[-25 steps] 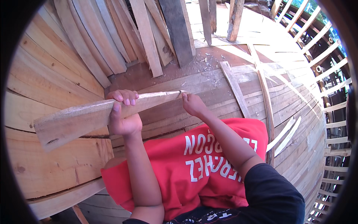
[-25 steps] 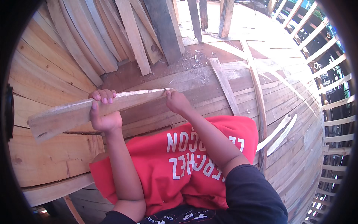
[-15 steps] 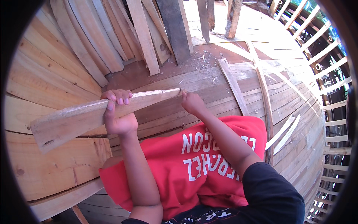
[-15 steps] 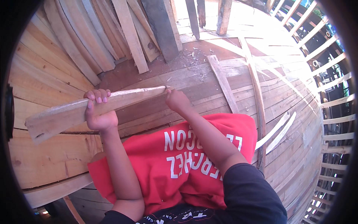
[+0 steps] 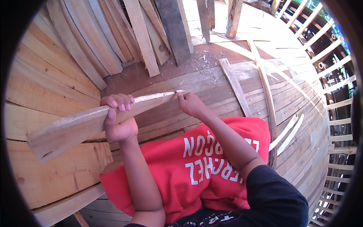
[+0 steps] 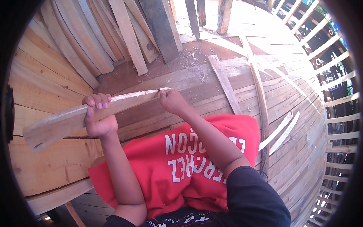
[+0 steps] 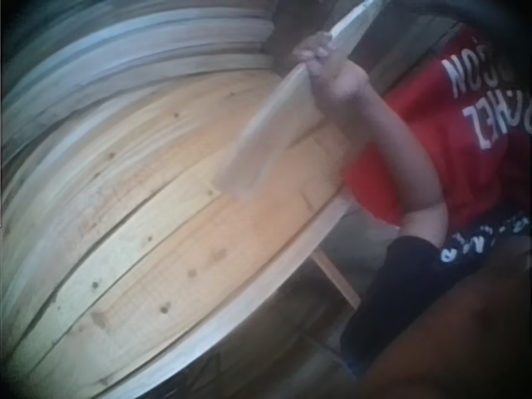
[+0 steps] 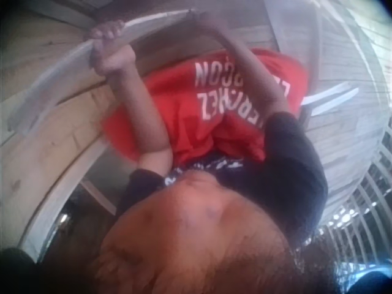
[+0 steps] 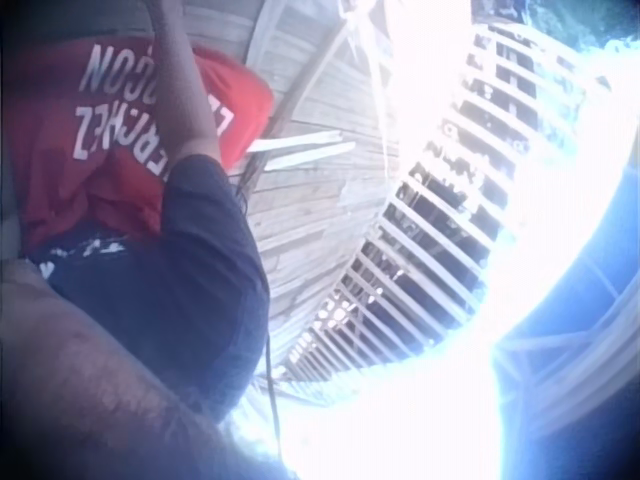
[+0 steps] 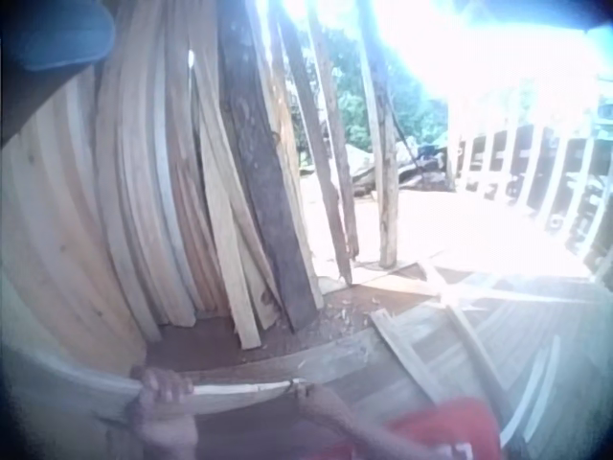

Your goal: The person is sitting on the floor of a wooden structure, carving a long, thin piece of wood with a knife. They hold the wood in their left hand and use the knife in their right hand to shave off thin strips, gradually shaping the wood into a tapered point.

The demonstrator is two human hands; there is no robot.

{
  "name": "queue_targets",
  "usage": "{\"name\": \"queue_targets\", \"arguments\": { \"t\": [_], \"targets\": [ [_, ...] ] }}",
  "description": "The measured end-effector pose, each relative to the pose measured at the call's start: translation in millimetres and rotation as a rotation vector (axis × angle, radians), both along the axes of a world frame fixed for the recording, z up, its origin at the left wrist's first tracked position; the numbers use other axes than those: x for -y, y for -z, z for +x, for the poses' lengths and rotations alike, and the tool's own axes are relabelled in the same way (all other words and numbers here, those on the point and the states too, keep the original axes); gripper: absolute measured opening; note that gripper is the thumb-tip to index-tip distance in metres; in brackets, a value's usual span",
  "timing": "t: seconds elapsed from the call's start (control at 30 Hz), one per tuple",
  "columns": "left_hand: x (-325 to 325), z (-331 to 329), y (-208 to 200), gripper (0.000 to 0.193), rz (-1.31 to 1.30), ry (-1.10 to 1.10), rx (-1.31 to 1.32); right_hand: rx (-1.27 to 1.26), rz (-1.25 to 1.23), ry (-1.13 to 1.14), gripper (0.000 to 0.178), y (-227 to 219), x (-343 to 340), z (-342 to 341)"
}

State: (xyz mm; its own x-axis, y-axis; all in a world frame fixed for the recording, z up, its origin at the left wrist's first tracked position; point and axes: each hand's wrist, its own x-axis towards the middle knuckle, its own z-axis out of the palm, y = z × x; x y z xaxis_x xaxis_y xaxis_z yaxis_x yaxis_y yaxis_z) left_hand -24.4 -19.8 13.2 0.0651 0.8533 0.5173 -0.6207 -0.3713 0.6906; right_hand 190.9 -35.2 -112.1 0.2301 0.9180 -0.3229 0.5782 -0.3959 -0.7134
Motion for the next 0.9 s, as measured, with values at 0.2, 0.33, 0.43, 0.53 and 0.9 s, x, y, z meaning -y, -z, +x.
{"name": "queue_targets", "arguments": {
  "t": [0.2, 0.33, 0.43, 0.53, 0.9],
  "targets": [
    [-3, 2, 4, 0.02, -0.027, 0.004, 0.042, -0.019, 0.007, -0.013, 0.057, 13, -2, 26],
    [-1, -7, 8, 0.02, -0.009, -0.003, 0.023, 0.024, 0.054, -0.028, 0.056, -19, 10, -6],
    [0, -1, 5, 0.019, -0.019, 0.01, 0.024, 0.034, 0.009, -0.041, 0.056, 2, 3, 16],
    [-3, -3, 7, 0.019, 0.002, 0.035, 0.028, 0.1, 0.036, 0.008, 0.055, 2, 3, 14],
    [-4, -11, 10, 0.019, 0.022, 0.014, 0.022, 0.021, 0.033, -0.053, 0.055, -32, 14, -12]
  ]
}}
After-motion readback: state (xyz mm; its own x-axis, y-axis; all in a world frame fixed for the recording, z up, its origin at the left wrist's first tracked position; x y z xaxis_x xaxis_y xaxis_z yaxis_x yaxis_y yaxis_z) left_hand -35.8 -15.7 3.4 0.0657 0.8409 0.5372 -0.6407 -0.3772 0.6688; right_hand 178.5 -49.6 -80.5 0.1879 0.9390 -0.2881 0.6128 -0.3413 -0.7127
